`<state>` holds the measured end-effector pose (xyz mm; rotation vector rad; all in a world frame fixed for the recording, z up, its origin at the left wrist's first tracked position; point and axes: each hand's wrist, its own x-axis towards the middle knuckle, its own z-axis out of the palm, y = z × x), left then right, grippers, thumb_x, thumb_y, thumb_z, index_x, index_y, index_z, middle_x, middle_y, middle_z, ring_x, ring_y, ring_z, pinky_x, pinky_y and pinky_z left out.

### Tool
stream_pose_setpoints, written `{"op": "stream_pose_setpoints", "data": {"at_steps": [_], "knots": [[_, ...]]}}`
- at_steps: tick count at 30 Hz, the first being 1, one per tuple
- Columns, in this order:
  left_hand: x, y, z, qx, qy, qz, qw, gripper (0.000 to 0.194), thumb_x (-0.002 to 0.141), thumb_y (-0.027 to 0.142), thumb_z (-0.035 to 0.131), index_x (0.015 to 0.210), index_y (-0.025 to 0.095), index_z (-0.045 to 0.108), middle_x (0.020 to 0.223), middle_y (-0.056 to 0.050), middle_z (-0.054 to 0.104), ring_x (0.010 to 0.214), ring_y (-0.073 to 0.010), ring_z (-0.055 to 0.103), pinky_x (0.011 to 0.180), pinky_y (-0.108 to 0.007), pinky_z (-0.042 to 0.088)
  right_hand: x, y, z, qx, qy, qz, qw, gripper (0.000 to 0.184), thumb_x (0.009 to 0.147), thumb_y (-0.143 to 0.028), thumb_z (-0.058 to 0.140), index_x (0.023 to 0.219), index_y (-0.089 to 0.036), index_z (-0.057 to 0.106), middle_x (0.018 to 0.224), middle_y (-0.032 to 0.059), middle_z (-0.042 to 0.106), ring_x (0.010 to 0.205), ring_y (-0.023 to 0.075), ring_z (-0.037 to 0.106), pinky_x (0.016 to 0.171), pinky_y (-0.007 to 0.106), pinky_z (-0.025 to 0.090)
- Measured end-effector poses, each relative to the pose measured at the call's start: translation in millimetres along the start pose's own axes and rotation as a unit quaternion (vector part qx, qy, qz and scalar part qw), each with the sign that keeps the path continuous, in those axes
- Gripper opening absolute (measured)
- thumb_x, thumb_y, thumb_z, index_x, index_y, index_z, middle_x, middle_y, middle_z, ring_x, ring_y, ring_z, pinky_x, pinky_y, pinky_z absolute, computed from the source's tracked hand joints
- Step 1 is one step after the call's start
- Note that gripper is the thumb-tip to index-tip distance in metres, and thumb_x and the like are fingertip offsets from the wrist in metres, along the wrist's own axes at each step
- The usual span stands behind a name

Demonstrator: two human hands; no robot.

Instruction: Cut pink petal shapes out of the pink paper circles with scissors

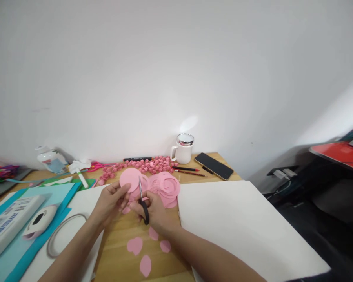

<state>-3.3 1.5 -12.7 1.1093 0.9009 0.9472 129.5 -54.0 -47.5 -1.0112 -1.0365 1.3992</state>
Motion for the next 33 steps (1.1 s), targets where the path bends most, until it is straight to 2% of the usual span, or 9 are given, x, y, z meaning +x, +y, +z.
{"op": "stream_pose_setpoints", "data": {"at_steps": [5, 12, 18, 28, 33], "knots": [[1.1, -1.4, -2.3, 0.034, 0.012, 0.005, 0.999, 0.031, 0.061, 0.03, 0.076, 0.052, 0.014, 0.052, 0.033, 0.007, 0.045, 0.027, -0.0022, 0.03, 0.031, -0.016, 0.033, -0.3, -2.9, 0.5, 0.014, -0.002, -0.004, 1.0, 0.033, 0.066, -0.039, 0.074, 0.078, -0.018, 0.051, 0.054, -0.0056, 0.054, 0.047, 0.0091, 0.045, 0.047, 0.021, 0.035], [-1.7, 3.9, 0.2, 0.059, 0.008, 0.009, 0.998, 0.033, 0.06, 0.032, 0.077, 0.049, 0.014, 0.051, 0.034, 0.007, 0.045, 0.027, -0.0022, 0.031, 0.03, -0.015, 0.03, 8.7, 0.3, -2.2, 0.048, 0.004, -0.044, 0.998, 0.04, 0.057, -0.034, 0.08, 0.08, -0.019, 0.05, 0.06, -0.0076, 0.049, 0.05, 0.0073, 0.041, 0.05, 0.021, 0.032], [-0.9, 2.4, -0.6, 0.059, 0.004, 0.017, 0.998, 0.033, 0.064, 0.034, 0.074, 0.051, 0.014, 0.051, 0.034, 0.007, 0.044, 0.028, -0.002, 0.031, 0.031, -0.015, 0.03, 6.7, -0.4, -3.0, 0.017, 0.02, -0.027, 0.999, 0.035, 0.061, -0.036, 0.076, 0.077, -0.019, 0.05, 0.055, -0.0087, 0.045, 0.047, 0.0072, 0.043, 0.046, 0.02, 0.032], [0.0, 2.1, -2.8, 0.069, 0.016, 0.037, 0.997, 0.032, 0.063, 0.031, 0.075, 0.053, 0.014, 0.05, 0.034, 0.008, 0.043, 0.029, -0.0012, 0.029, 0.033, -0.013, 0.028, 8.6, 7.9, -7.0, -0.007, 0.023, -0.023, 0.999, 0.03, 0.066, -0.037, 0.071, 0.077, -0.019, 0.05, 0.048, -0.0069, 0.054, 0.042, 0.0085, 0.046, 0.042, 0.019, 0.032], [1.5, -0.3, -3.5, 0.017, -0.008, 0.019, 1.0, 0.031, 0.07, 0.038, 0.069, 0.06, 0.015, 0.052, 0.041, 0.005, 0.052, 0.028, -0.0034, 0.036, 0.031, -0.015, 0.029, 5.5, 3.9, -3.6, -0.01, 0.021, -0.002, 1.0, 0.033, 0.066, -0.041, 0.071, 0.076, -0.018, 0.05, 0.046, -0.0076, 0.052, 0.038, 0.0072, 0.044, 0.039, 0.018, 0.029]]}}
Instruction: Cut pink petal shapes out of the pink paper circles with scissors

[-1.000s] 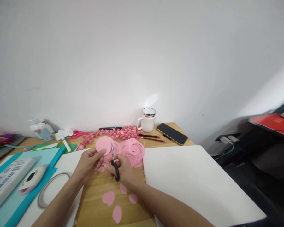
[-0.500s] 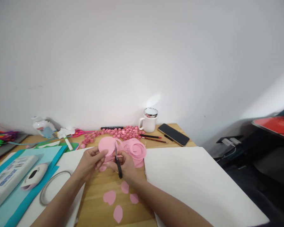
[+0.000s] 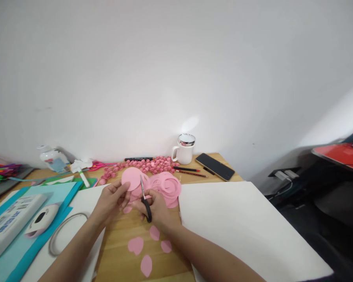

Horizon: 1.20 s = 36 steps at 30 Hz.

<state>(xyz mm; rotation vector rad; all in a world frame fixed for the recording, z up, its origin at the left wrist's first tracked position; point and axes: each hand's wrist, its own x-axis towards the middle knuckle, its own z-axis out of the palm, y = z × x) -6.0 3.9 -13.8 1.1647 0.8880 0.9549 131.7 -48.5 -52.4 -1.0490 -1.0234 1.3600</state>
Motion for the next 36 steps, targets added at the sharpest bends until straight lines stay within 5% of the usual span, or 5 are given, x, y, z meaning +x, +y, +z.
{"op": "stream_pose_setpoints", "data": {"at_steps": [16, 26, 36], "knots": [[-3.2, 3.4, 3.9, 0.027, 0.008, -0.026, 0.999, 0.034, 0.058, 0.03, 0.078, 0.047, 0.014, 0.05, 0.03, 0.008, 0.042, 0.025, -0.0019, 0.029, 0.03, -0.016, 0.03, 2.8, -5.4, 0.4, 0.046, -0.018, -0.02, 0.999, 0.043, 0.055, -0.03, 0.081, 0.083, -0.019, 0.05, 0.06, -0.0071, 0.052, 0.048, 0.0061, 0.038, 0.046, 0.02, 0.029], [-4.5, 6.4, 4.7, 0.037, 0.018, -0.013, 0.999, 0.032, 0.057, 0.03, 0.078, 0.05, 0.015, 0.05, 0.033, 0.008, 0.044, 0.028, -0.0023, 0.031, 0.031, -0.015, 0.031, 1.5, -2.2, 0.5, 0.005, -0.008, -0.021, 1.0, 0.029, 0.065, -0.033, 0.073, 0.078, -0.018, 0.052, 0.05, -0.0086, 0.048, 0.045, 0.008, 0.044, 0.044, 0.019, 0.031], [-1.5, 3.1, -1.1, 0.005, 0.01, -0.003, 1.0, 0.03, 0.065, 0.034, 0.073, 0.057, 0.015, 0.053, 0.039, 0.006, 0.05, 0.029, -0.0037, 0.036, 0.031, -0.016, 0.032, -0.3, 2.8, -1.6, -0.006, -0.008, -0.006, 1.0, 0.034, 0.067, -0.043, 0.071, 0.075, -0.018, 0.049, 0.047, -0.0066, 0.054, 0.038, 0.0074, 0.043, 0.038, 0.018, 0.027]]}}
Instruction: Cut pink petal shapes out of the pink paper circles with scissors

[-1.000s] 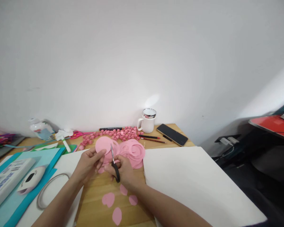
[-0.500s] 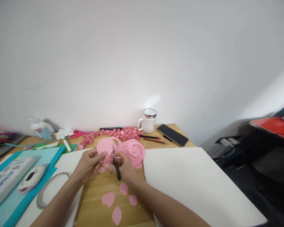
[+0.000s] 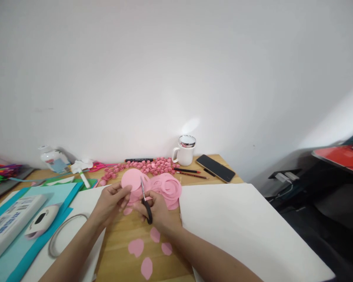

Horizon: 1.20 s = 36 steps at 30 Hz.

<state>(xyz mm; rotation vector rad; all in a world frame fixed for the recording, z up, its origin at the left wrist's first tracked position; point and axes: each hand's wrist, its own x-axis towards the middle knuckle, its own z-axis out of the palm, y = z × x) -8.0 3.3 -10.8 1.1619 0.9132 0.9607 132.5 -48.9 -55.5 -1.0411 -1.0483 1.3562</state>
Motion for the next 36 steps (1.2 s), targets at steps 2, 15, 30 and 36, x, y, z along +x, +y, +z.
{"op": "stream_pose_setpoints", "data": {"at_steps": [2, 15, 30, 36], "knots": [[0.5, 0.0, -0.4, -0.015, -0.004, -0.008, 1.0, 0.03, 0.067, 0.037, 0.072, 0.058, 0.015, 0.054, 0.042, 0.005, 0.053, 0.028, -0.0044, 0.038, 0.03, -0.016, 0.032, -1.6, 0.0, 1.4, 0.005, -0.004, 0.002, 1.0, 0.033, 0.068, -0.043, 0.071, 0.077, -0.018, 0.051, 0.048, -0.0062, 0.054, 0.039, 0.0075, 0.044, 0.039, 0.018, 0.029], [-3.4, 4.8, 5.6, 0.05, -0.001, -0.012, 0.999, 0.035, 0.057, 0.033, 0.078, 0.047, 0.014, 0.051, 0.032, 0.007, 0.045, 0.027, -0.0021, 0.031, 0.031, -0.015, 0.028, 1.3, -14.3, 2.6, 0.038, -0.012, -0.018, 0.999, 0.04, 0.055, -0.036, 0.081, 0.078, -0.019, 0.052, 0.059, -0.0063, 0.051, 0.05, 0.0074, 0.041, 0.047, 0.021, 0.029], [-2.4, 6.3, 2.8, 0.06, 0.016, 0.005, 0.998, 0.035, 0.057, 0.033, 0.077, 0.047, 0.015, 0.049, 0.033, 0.007, 0.045, 0.028, -0.0024, 0.032, 0.032, -0.015, 0.027, 1.2, -3.3, -0.6, 0.014, 0.003, 0.002, 1.0, 0.031, 0.065, -0.038, 0.072, 0.077, -0.019, 0.052, 0.047, -0.0074, 0.053, 0.042, 0.0083, 0.045, 0.042, 0.019, 0.031], [-1.4, 4.7, 3.4, 0.023, 0.008, -0.004, 1.0, 0.032, 0.059, 0.033, 0.076, 0.053, 0.015, 0.051, 0.037, 0.007, 0.048, 0.029, -0.0031, 0.034, 0.031, -0.016, 0.029, 1.7, -1.5, -1.2, 0.004, -0.004, 0.005, 1.0, 0.033, 0.066, -0.042, 0.071, 0.074, -0.018, 0.051, 0.046, -0.0066, 0.054, 0.036, 0.0066, 0.041, 0.037, 0.018, 0.027]]}}
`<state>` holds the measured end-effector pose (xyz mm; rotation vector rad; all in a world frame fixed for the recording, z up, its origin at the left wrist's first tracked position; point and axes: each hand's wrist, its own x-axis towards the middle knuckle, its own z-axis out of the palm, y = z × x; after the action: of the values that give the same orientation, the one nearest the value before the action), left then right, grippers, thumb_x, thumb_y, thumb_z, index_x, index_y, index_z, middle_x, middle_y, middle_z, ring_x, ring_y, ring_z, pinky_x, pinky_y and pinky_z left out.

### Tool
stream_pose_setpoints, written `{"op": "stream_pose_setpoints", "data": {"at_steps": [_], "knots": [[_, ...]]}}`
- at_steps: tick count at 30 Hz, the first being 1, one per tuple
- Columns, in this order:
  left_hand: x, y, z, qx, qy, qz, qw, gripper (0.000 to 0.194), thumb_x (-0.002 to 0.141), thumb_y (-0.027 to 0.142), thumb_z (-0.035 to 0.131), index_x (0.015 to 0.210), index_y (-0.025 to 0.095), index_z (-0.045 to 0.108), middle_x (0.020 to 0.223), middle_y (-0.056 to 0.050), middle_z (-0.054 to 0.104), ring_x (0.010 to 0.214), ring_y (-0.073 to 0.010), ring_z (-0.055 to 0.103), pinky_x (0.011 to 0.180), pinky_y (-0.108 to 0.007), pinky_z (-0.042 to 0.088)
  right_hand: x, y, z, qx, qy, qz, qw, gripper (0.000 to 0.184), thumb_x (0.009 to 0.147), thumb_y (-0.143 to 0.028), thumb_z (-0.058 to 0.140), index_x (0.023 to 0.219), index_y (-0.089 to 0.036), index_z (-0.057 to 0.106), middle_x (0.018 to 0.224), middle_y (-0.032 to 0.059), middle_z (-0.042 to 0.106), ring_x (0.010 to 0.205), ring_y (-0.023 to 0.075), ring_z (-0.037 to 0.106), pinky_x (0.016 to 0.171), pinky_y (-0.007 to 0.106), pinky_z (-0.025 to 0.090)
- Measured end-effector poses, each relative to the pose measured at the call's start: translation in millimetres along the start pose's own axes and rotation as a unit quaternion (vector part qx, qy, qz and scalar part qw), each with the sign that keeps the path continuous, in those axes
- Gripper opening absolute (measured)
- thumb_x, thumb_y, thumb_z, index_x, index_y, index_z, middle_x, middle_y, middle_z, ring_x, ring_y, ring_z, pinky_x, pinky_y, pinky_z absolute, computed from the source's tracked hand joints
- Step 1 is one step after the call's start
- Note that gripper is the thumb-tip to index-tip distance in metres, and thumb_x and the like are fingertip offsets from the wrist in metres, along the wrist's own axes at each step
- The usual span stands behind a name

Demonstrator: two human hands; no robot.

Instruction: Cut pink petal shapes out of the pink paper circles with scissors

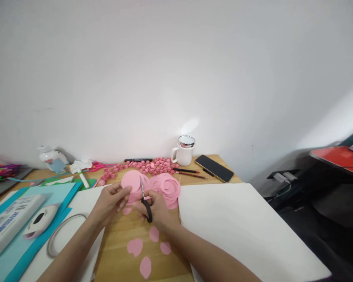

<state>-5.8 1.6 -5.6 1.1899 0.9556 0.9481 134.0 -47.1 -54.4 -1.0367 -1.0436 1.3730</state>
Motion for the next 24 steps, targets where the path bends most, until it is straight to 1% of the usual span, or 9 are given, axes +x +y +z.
{"op": "stream_pose_setpoints", "data": {"at_steps": [4, 8, 10, 13, 16, 21, 24], "knots": [[0.3, -2.0, 1.5, -0.036, -0.01, -0.017, 0.999, 0.03, 0.061, 0.037, 0.075, 0.06, 0.016, 0.054, 0.04, 0.006, 0.051, 0.029, -0.0049, 0.037, 0.03, -0.017, 0.031, -1.9, -1.2, 1.8, 0.003, -0.012, 0.006, 1.0, 0.034, 0.065, -0.043, 0.073, 0.074, -0.018, 0.052, 0.045, -0.0072, 0.052, 0.037, 0.0071, 0.042, 0.038, 0.018, 0.028], [0.0, -1.5, 1.0, 0.005, 0.006, -0.005, 1.0, 0.034, 0.058, 0.035, 0.077, 0.05, 0.015, 0.051, 0.032, 0.008, 0.042, 0.027, -0.0025, 0.03, 0.031, -0.015, 0.029, -2.6, -4.3, 3.5, 0.008, -0.022, 0.009, 1.0, 0.034, 0.063, -0.041, 0.075, 0.072, -0.018, 0.052, 0.046, -0.0073, 0.051, 0.04, 0.0083, 0.045, 0.041, 0.02, 0.032], [-0.7, -0.1, 0.4, 0.03, 0.007, -0.004, 1.0, 0.036, 0.055, 0.034, 0.079, 0.047, 0.014, 0.049, 0.031, 0.007, 0.042, 0.027, -0.0017, 0.029, 0.031, -0.015, 0.025, -1.9, -6.8, 3.6, 0.023, -0.019, -0.001, 1.0, 0.036, 0.06, -0.038, 0.078, 0.074, -0.019, 0.052, 0.05, -0.0075, 0.051, 0.044, 0.0082, 0.045, 0.044, 0.02, 0.032], [-1.5, 0.8, -0.3, 0.047, -0.003, -0.012, 0.999, 0.037, 0.054, 0.034, 0.079, 0.045, 0.014, 0.049, 0.03, 0.007, 0.042, 0.028, -0.0016, 0.028, 0.032, -0.015, 0.023, -0.6, -10.5, 3.3, 0.039, -0.012, -0.009, 0.999, 0.038, 0.056, -0.035, 0.08, 0.076, -0.018, 0.052, 0.054, -0.0085, 0.048, 0.046, 0.0061, 0.039, 0.045, 0.02, 0.027], [-1.0, -1.1, -1.6, 0.052, -0.004, -0.002, 0.999, 0.037, 0.058, 0.034, 0.077, 0.046, 0.014, 0.048, 0.03, 0.008, 0.04, 0.029, -0.0016, 0.028, 0.034, -0.015, 0.025, 0.3, -11.3, 2.8, 0.038, -0.006, -0.002, 0.999, 0.037, 0.057, -0.033, 0.079, 0.076, -0.018, 0.052, 0.055, -0.0088, 0.046, 0.046, 0.0054, 0.036, 0.045, 0.02, 0.023], [0.7, -3.8, -3.7, 0.056, 0.005, 0.015, 0.998, 0.035, 0.062, 0.033, 0.075, 0.048, 0.015, 0.048, 0.031, 0.008, 0.041, 0.029, -0.0015, 0.027, 0.035, -0.016, 0.022, 0.9, -8.9, 2.3, 0.016, 0.004, 0.006, 1.0, 0.039, 0.059, -0.034, 0.078, 0.082, -0.019, 0.051, 0.052, -0.0096, 0.045, 0.045, 0.0068, 0.041, 0.045, 0.02, 0.027], [1.1, -4.2, -4.1, 0.055, 0.002, 0.019, 0.998, 0.035, 0.062, 0.033, 0.075, 0.049, 0.015, 0.048, 0.031, 0.008, 0.041, 0.029, -0.0015, 0.027, 0.035, -0.016, 0.02, 0.6, -7.9, 2.3, 0.018, 0.01, 0.012, 1.0, 0.042, 0.059, -0.036, 0.077, 0.085, -0.019, 0.048, 0.051, -0.0104, 0.044, 0.045, 0.0069, 0.04, 0.044, 0.019, 0.027]]}}
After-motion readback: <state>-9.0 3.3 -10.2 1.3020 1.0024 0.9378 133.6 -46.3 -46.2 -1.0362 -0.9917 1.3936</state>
